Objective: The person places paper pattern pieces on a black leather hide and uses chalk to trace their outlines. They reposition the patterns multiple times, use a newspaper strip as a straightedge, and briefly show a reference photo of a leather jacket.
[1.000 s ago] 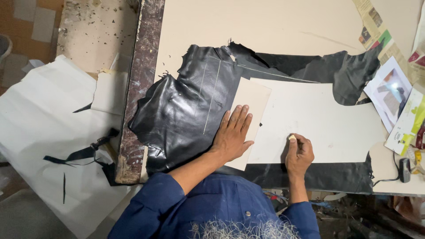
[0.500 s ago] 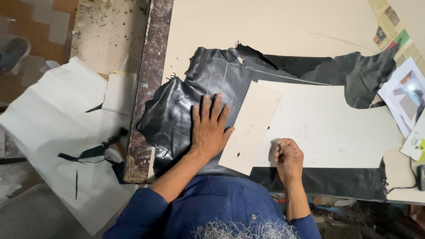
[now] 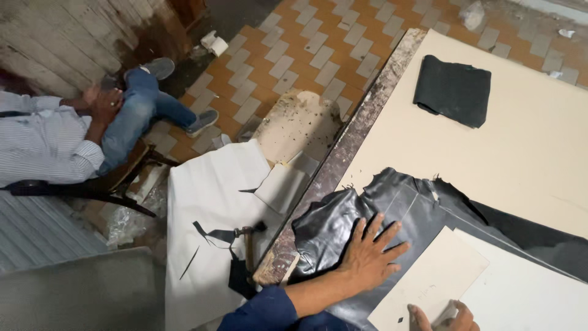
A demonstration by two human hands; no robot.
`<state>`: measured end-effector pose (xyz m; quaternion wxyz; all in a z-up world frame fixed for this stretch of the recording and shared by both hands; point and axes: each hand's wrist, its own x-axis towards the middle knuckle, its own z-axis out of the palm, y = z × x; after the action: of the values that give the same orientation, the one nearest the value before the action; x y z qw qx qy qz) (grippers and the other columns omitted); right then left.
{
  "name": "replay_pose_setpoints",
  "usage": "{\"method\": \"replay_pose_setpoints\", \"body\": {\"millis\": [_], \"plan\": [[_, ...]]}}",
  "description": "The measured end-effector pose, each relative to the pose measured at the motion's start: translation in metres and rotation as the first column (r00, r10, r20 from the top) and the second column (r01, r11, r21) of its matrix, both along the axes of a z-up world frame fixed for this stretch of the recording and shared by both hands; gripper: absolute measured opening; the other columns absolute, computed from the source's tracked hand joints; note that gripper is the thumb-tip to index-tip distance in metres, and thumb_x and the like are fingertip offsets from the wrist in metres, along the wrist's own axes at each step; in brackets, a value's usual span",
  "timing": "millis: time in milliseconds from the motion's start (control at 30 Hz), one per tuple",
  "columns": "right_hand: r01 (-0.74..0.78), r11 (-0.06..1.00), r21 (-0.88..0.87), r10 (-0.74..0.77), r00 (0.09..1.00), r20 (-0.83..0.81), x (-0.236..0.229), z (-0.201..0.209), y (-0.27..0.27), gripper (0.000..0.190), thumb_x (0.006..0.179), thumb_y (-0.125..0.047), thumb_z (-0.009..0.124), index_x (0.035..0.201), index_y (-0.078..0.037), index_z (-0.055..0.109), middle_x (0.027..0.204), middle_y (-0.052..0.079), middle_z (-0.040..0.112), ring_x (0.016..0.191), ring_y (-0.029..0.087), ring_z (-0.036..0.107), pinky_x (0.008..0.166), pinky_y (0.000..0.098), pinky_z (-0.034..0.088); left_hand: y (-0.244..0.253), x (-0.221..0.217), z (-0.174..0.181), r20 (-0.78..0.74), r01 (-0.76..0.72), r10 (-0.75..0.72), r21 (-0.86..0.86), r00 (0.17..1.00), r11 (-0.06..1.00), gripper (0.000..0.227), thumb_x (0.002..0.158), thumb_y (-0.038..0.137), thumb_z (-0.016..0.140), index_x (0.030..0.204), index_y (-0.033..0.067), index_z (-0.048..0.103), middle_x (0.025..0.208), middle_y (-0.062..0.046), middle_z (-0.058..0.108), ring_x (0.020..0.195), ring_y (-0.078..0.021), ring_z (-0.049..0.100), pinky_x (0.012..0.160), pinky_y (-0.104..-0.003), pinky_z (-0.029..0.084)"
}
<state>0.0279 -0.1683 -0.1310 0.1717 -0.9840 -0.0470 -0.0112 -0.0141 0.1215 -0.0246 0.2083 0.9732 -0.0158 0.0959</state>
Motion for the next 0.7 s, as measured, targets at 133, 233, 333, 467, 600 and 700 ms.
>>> {"method": "replay_pose_setpoints", "body": {"millis": [133,233,333,467,600,700], "plan": [[0.016,0.982,-0.189,-0.041,0.991,-0.126,-0.021,0.067,0.036,0.109,0.05,-0.059,0.089,0.141,-0.012,0.052,0.122,0.025,0.062,0.109,0.045,0.067,0.092,0.0548,0.056,-0.006,0.004,-0.004,-0.064,0.024,-0.022,0.033,0.998,0.999,0.062,0.093,0.049,0.06,0.148,0.0216,0.054,0.166,-0.01,0.031,0.154,-0.0439,0.016,0.118,-0.067,0.016],[-0.027,0.968,-0.249,-0.052,0.952,-0.303,-0.028,0.115,0.05,0.096,0.069,-0.068,0.074,0.145,-0.017,0.044,0.131,0.021,0.057,0.106,0.045,0.066,0.081,0.055,0.056,-0.007,-0.004,-0.012,-0.089,0.056,-0.046,0.121,0.995,0.991,0.058,0.097,0.049,0.059,0.145,0.0171,0.056,0.165,-0.009,0.032,0.154,-0.042,0.02,0.118,-0.065,0.02],[-0.029,0.971,-0.237,-0.049,0.947,-0.317,-0.029,0.151,0.07,0.095,0.073,-0.067,0.074,0.145,-0.013,0.043,0.124,0.018,0.057,0.093,0.04,0.069,0.072,0.0522,0.058,-0.005,-0.003,-0.008,-0.083,0.069,-0.058,0.13,0.995,0.989,0.063,0.094,0.051,0.059,0.147,0.0182,0.054,0.165,-0.006,0.03,0.152,-0.0386,0.019,0.113,-0.07,0.02],[-0.007,0.983,-0.181,-0.046,0.956,-0.29,-0.028,0.167,0.082,0.092,0.073,-0.062,0.077,0.143,-0.013,0.045,0.119,0.017,0.057,0.088,0.038,0.068,0.069,0.0509,0.057,0.0,0.013,-0.002,-0.068,0.035,-0.025,0.152,0.997,0.988,0.055,0.095,0.046,0.057,0.148,0.0303,0.052,0.165,-0.004,0.025,0.151,-0.0405,0.015,0.113,-0.072,0.018],[0.002,0.988,-0.156,-0.048,0.954,-0.294,-0.036,0.16,0.074,0.091,0.073,-0.061,0.078,0.142,-0.012,0.046,0.119,0.016,0.056,0.087,0.038,0.068,0.069,0.0509,0.057,-0.004,0.003,0.001,-0.155,0.06,-0.039,0.138,0.987,0.989,0.054,0.098,0.046,0.054,0.15,0.0296,0.049,0.167,-0.005,0.021,0.153,-0.0423,0.011,0.114,-0.072,0.016],[0.017,0.989,-0.15,-0.062,0.95,-0.305,-0.032,0.157,0.072,0.091,0.073,-0.06,0.078,0.143,-0.012,0.045,0.119,0.016,0.056,0.086,0.037,0.068,0.068,0.0507,0.057,0.0,-0.003,0.005,-0.233,0.072,-0.047,0.099,0.971,0.993,0.053,0.099,0.047,0.054,0.149,0.0294,0.049,0.167,-0.006,0.021,0.153,-0.0428,0.01,0.115,-0.073,0.014]]}}
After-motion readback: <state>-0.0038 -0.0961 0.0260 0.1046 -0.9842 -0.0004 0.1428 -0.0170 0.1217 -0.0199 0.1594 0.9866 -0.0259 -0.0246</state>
